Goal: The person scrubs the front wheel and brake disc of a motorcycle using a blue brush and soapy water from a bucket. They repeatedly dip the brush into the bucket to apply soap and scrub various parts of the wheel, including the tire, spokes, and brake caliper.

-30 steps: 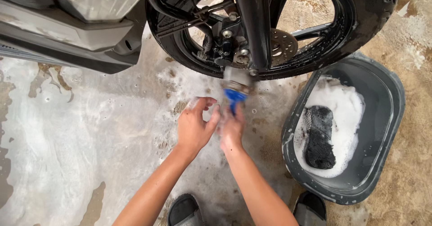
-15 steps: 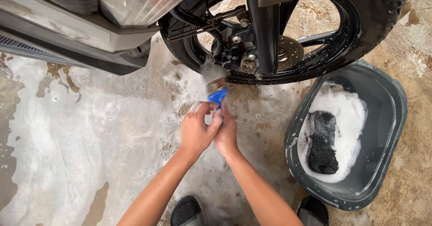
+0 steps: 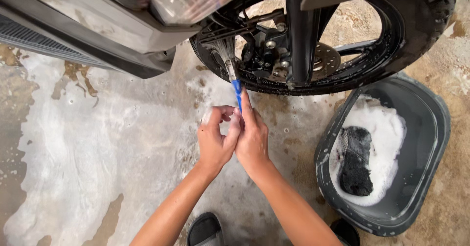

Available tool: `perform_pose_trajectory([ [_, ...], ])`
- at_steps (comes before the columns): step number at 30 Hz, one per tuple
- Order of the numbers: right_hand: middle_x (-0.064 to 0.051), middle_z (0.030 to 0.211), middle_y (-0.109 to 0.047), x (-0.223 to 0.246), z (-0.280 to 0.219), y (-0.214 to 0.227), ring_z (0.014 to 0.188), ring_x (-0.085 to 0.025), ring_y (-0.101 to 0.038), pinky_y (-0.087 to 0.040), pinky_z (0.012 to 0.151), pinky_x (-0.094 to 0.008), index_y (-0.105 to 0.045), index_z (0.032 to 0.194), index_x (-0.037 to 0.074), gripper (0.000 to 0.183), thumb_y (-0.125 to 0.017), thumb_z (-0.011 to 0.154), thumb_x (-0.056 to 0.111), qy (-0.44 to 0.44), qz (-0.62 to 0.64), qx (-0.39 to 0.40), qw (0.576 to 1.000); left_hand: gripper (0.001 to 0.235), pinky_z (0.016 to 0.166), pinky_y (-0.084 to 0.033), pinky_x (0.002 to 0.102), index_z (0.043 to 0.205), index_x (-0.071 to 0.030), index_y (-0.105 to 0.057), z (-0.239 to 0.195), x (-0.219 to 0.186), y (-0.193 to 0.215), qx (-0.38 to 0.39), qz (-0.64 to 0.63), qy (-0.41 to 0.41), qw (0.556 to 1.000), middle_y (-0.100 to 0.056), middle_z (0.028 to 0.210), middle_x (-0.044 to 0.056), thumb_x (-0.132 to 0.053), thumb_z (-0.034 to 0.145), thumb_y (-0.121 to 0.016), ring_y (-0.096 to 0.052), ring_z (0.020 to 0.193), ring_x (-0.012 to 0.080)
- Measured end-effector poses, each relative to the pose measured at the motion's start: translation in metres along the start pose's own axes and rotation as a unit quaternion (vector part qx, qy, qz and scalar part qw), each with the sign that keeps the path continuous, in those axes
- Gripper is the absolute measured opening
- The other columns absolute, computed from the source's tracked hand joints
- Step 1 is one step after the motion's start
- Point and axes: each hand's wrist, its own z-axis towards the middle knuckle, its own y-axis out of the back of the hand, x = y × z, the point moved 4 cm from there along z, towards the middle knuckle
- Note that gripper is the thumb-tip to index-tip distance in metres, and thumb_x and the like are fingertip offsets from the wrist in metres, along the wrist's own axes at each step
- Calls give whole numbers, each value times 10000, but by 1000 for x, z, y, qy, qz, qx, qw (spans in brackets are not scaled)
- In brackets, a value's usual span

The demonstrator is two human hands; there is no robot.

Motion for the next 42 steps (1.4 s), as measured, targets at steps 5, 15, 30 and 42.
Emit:
perform_pose_trajectory([
  [5,-224,982,-706,0,6,-3,864,-402,-709,-553,715,-470,-395,1556,70,648,-614,946,105,-51,-82,111,989,205,693,-537,377,984,-30,-684,2,-14,4,17,48,-44,998,-709,860,142,-195,863,-699,-698,785,282],
  [15,-217,974,-706,-2,8,-5,872,-381,-713,-561,745,-471,-376,1578,96,663,-587,950,119,-37,-45,89,994,214,674,-543,377,993,-33,-670,1,-5,-1,13,29,0,1000,-706,860,126,-203,864,-689,-696,748,271],
  [30,-203,865,-712,-19,15,-9,809,-349,-725,-556,722,-451,-402,1566,163,655,-614,948,117,-135,-76,141,978,245,712,-550,380,996,-43,-676,2,-4,-4,19,67,-34,997,-714,888,122,-248,870,-720,-708,803,266],
  [42,-234,931,-727,-34,12,-6,870,-409,-711,-532,772,-502,-381,1584,249,624,-592,1002,169,-186,-135,169,958,239,704,-546,395,970,-58,-680,-3,5,-11,42,89,-35,995,-701,868,112,-277,883,-720,-698,789,267],
])
